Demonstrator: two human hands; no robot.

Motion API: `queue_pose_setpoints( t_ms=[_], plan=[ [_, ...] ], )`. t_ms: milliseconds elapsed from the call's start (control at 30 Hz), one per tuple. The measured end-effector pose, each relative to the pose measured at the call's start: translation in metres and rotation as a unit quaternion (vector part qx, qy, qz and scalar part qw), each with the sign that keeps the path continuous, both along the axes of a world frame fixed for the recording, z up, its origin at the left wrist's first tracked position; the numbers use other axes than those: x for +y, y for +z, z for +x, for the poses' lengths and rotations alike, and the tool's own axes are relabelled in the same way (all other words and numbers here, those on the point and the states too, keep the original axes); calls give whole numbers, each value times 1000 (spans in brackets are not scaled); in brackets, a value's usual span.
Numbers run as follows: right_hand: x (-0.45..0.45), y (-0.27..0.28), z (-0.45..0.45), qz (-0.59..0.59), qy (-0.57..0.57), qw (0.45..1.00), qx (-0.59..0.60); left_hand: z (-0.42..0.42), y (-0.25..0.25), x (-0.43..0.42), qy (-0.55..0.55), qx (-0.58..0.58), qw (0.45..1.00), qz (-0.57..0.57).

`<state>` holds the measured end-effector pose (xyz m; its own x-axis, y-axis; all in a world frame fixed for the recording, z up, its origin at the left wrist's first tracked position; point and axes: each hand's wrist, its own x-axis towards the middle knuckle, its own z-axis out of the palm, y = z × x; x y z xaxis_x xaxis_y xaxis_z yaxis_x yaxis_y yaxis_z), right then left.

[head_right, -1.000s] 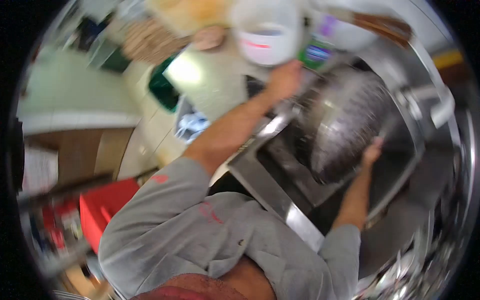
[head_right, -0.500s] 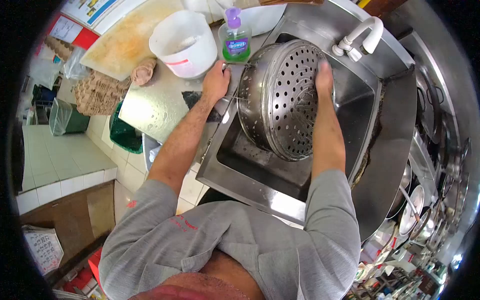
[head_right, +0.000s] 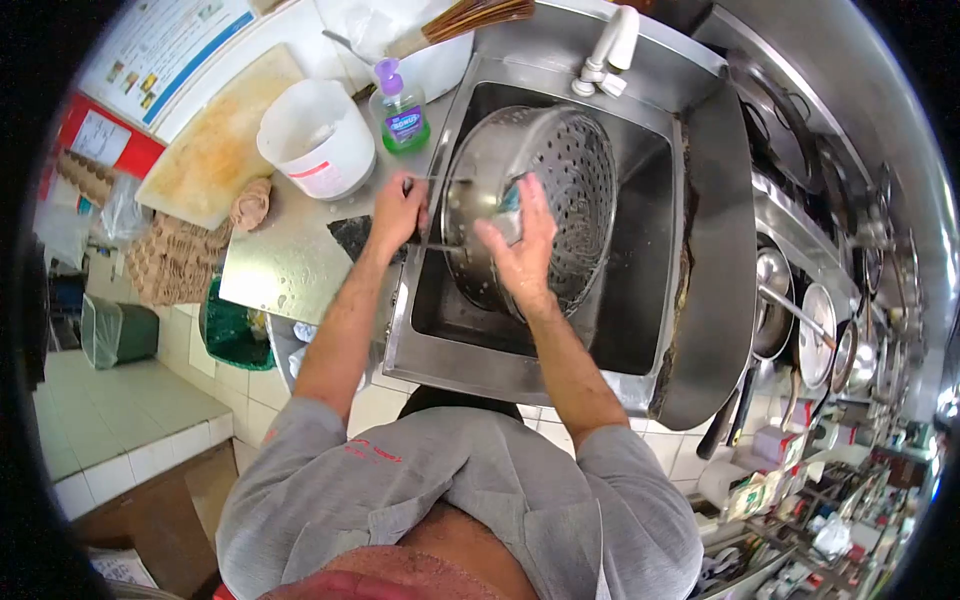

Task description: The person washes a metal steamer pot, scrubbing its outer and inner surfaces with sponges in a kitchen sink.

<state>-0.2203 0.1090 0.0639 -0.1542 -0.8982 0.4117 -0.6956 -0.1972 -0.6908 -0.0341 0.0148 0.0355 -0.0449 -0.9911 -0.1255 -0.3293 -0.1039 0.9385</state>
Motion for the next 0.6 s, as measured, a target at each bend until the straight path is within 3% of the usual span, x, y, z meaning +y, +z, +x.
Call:
queue_pose_setpoints(
  t_ms=[67, 133, 167, 200, 300, 367, 400, 433, 500, 533, 600],
  plan=[
    [-5, 9, -20, -55, -48, 987, -141, -16, 10, 24, -15, 41, 999, 21],
    [-5, 6, -49, -81, -107, 972, -194, -29, -3, 44, -30, -17, 994, -108],
    [-2, 2, -64, -74, -125, 962, -233, -35, -8, 55, -45, -15, 993, -109],
    [5, 5, -77, -56, -165, 965, -194, -40, -10, 69, -41, -24, 990, -132],
    [29, -24, -105, -43, -209, 942, -260, -52, -26, 106, -52, -21, 986, -158],
    [57, -38, -120, -72, -180, 883, -427, -60, -37, 133, -69, -27, 983, -168],
    [67, -31, -121, -73, -190, 880, -429, -60, -40, 138, -79, -28, 983, -165],
    [74, -15, -122, -20, -179, 845, -503, -59, -41, 140, -71, -24, 987, -144],
    [76, -25, -130, 13, -140, 836, -531, -56, -42, 140, -70, -29, 989, -126],
    [71, -29, -126, -29, -112, 871, -478, -55, -41, 140, -74, -32, 988, -128],
    [63, -37, -119, -31, -170, 883, -437, -51, -40, 142, -99, -33, 988, -118]
  ],
)
